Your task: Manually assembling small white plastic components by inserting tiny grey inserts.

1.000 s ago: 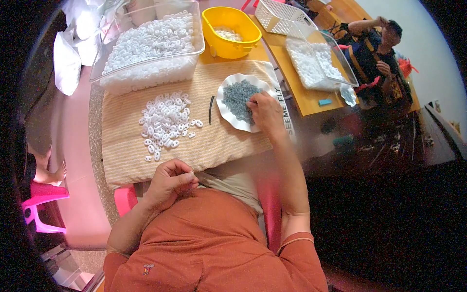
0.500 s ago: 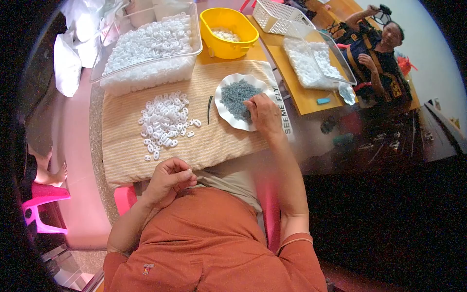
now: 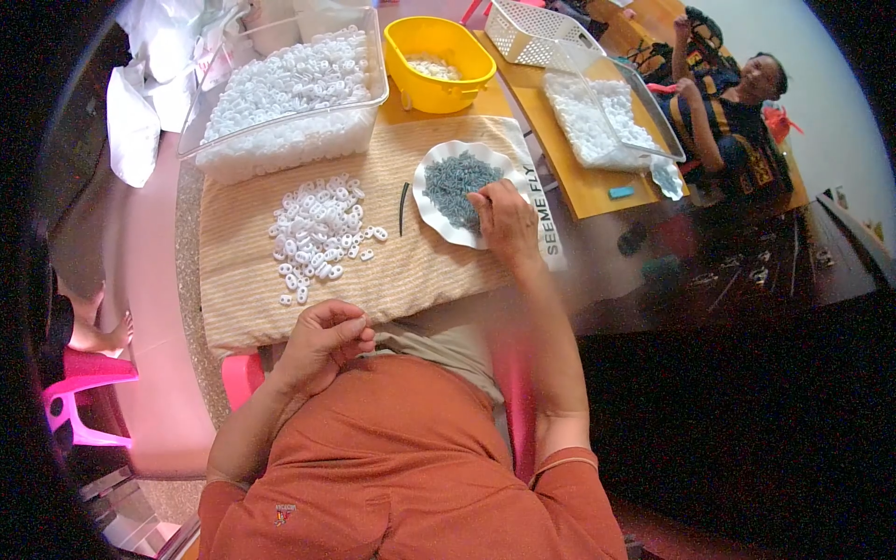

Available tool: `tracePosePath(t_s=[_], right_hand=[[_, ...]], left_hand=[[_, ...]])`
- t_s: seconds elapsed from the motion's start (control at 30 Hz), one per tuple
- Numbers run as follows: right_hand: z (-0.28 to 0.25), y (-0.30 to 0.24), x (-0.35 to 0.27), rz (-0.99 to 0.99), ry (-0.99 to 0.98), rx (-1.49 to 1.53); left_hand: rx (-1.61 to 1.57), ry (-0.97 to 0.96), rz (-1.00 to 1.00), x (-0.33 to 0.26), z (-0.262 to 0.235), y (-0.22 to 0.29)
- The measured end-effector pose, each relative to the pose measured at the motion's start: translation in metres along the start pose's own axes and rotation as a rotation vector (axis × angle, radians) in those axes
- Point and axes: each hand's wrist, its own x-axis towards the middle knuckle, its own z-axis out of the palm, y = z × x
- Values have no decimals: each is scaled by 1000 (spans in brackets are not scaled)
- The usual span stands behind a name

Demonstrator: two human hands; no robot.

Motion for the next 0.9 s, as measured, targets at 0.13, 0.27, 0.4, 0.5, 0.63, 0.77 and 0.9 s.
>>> tracePosePath(t_s=[0.13, 0.27, 0.4, 0.5, 0.63, 0.77, 0.9], right_hand=[[-1, -7, -5, 44, 67, 121], [-3, -29, -17, 147, 43, 263], [5, -72, -41, 8, 10, 612], [-1, -110, -57, -107, -126, 648], [5, -134, -72, -149, -136, 753], [7, -135, -75, -130, -143, 785], [6, -136, -77, -166, -144, 814]], left_hand=[[39, 21, -15, -1, 4, 4], [52, 49, -16, 2, 6, 5], [87, 47, -7, 3, 11, 6], [109, 28, -5, 2, 12, 6], [158, -42, -31, 0, 14, 9], [125, -96, -96, -3, 16, 12], [103, -113, -105, -2, 13, 11]])
